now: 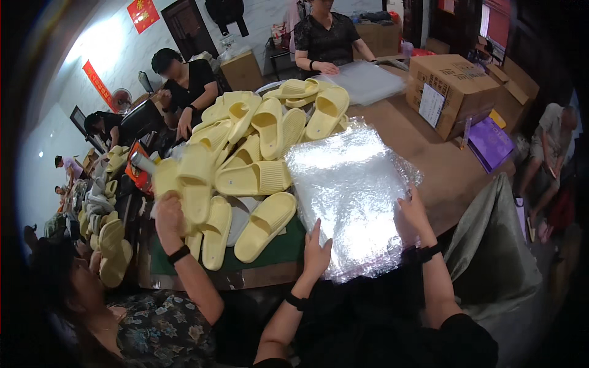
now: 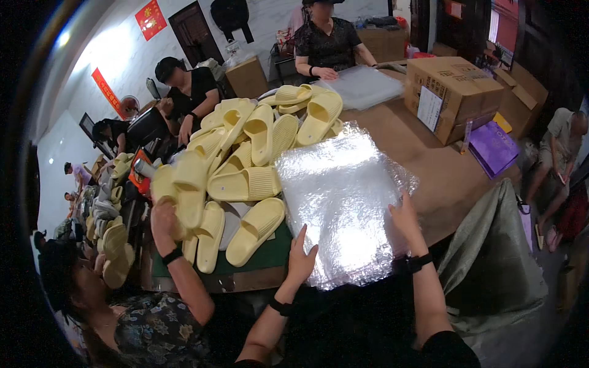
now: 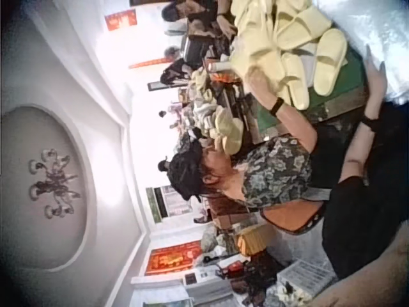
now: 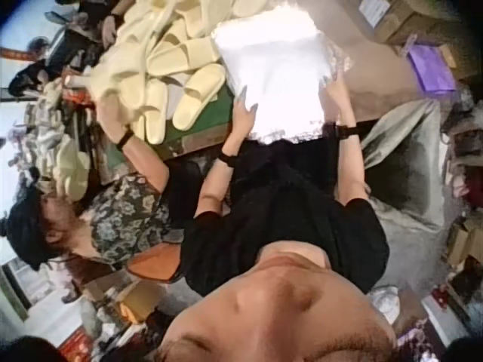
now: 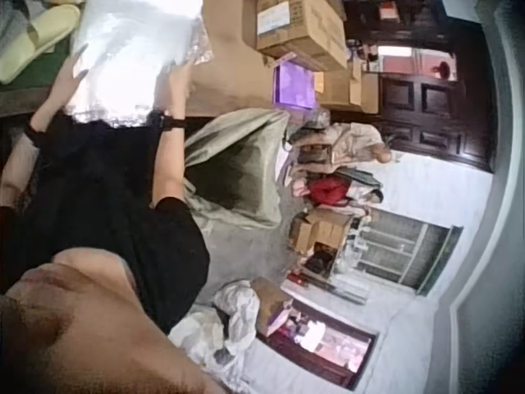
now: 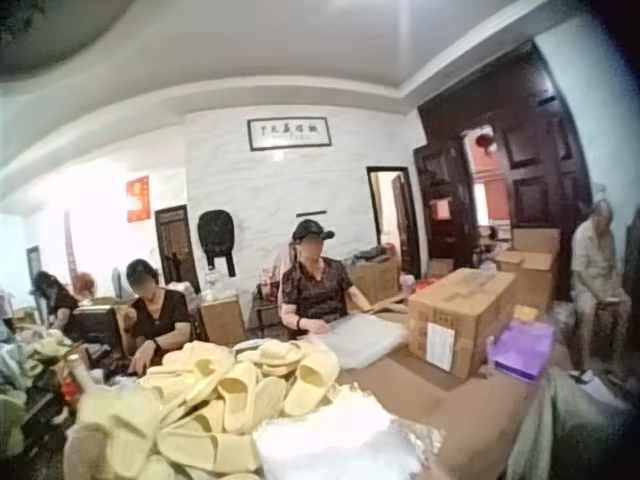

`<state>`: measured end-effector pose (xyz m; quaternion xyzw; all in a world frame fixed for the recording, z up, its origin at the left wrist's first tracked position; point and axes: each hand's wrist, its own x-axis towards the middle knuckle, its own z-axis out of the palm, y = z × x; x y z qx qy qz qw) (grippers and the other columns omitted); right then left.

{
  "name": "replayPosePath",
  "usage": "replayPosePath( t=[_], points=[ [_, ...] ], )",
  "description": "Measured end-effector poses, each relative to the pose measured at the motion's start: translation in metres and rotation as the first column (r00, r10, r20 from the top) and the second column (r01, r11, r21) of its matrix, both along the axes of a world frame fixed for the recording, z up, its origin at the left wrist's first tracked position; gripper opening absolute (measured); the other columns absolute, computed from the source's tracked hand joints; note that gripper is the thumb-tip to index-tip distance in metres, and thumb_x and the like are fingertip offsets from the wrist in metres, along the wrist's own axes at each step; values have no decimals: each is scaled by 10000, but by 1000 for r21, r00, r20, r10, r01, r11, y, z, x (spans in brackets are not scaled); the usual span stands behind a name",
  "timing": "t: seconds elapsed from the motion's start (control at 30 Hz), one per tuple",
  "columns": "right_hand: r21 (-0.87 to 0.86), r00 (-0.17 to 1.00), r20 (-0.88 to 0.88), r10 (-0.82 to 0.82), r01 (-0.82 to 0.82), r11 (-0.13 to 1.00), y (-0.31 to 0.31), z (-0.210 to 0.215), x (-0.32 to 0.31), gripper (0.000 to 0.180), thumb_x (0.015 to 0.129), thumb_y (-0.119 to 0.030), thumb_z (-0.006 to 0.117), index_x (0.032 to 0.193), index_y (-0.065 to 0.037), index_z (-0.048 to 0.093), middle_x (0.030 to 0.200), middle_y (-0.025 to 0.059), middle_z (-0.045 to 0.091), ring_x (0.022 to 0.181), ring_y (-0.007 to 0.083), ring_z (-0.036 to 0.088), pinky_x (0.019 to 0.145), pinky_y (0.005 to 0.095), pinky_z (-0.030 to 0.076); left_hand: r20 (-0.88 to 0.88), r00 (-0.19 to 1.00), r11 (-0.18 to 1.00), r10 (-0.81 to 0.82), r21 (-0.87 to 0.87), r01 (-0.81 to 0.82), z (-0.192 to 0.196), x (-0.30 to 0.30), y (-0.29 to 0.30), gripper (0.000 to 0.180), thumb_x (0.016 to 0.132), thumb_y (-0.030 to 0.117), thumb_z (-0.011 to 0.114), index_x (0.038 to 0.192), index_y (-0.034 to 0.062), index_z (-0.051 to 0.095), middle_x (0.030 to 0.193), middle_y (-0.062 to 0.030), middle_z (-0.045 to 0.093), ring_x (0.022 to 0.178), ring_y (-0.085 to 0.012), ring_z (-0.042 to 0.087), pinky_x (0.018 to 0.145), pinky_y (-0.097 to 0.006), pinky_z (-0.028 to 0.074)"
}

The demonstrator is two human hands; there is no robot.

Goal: The recorder is seen putting sandals into plastic bags for packaging in a shoe factory environment.

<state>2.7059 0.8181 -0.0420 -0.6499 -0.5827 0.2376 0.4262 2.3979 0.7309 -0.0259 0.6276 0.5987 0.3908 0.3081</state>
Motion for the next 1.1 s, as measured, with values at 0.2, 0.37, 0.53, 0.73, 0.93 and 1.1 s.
replayPosePath(
  t=[0.2,0.37,0.53,0.73,0.93,1.1],
  points=[
    [141,763,619,-184,122,982,-33,40,-46,597,775,-175,639,1313,-36,423,1341,265,403,1184,434,432,1005,468,351,148,987,997,65,19,-69,-10,4,4,636,832,11,569,1412,84,318,1257,-235,463,1166,-374,470,967,-376,389],
    [-67,818,390,423,-433,899,-77,49,-109,524,808,-258,625,1289,-105,486,1368,223,387,1223,394,379,992,470,342,131,991,999,35,-16,-33,3,-2,-1,618,856,77,598,1406,49,320,1291,-234,428,1188,-349,450,983,-366,373],
    [-119,746,546,382,-383,916,-92,29,-133,502,871,-344,552,1324,-146,468,1393,183,383,1255,376,349,1014,498,276,-60,993,994,103,54,-100,29,-18,-12,618,853,141,628,1394,59,340,1358,-297,315,1236,-440,363,1017,-438,327],
    [-75,753,575,321,-342,937,-94,16,-134,503,893,-373,520,1352,-183,446,1428,145,347,1293,340,310,1037,502,225,-311,724,784,616,338,-521,35,-90,-7,676,822,280,639,1392,71,341,1410,-307,237,1278,-473,266,1044,-531,231],
    [-47,746,599,292,-331,942,-95,7,-136,514,887,-371,529,1361,-200,429,1431,127,345,1302,328,299,1035,505,224,-458,238,470,856,499,-728,61,-183,6,897,748,329,705,1458,104,205,1466,-278,138,1345,-445,167,1086,-527,183],
    [-71,761,583,286,-303,950,-95,9,-134,516,890,-388,517,1368,-223,415,1443,120,326,1319,329,280,1046,512,212,-267,490,556,830,329,-763,65,-231,26,706,805,218,657,1395,58,304,1259,-259,477,1071,-428,510,910,-459,410]
  ],
)
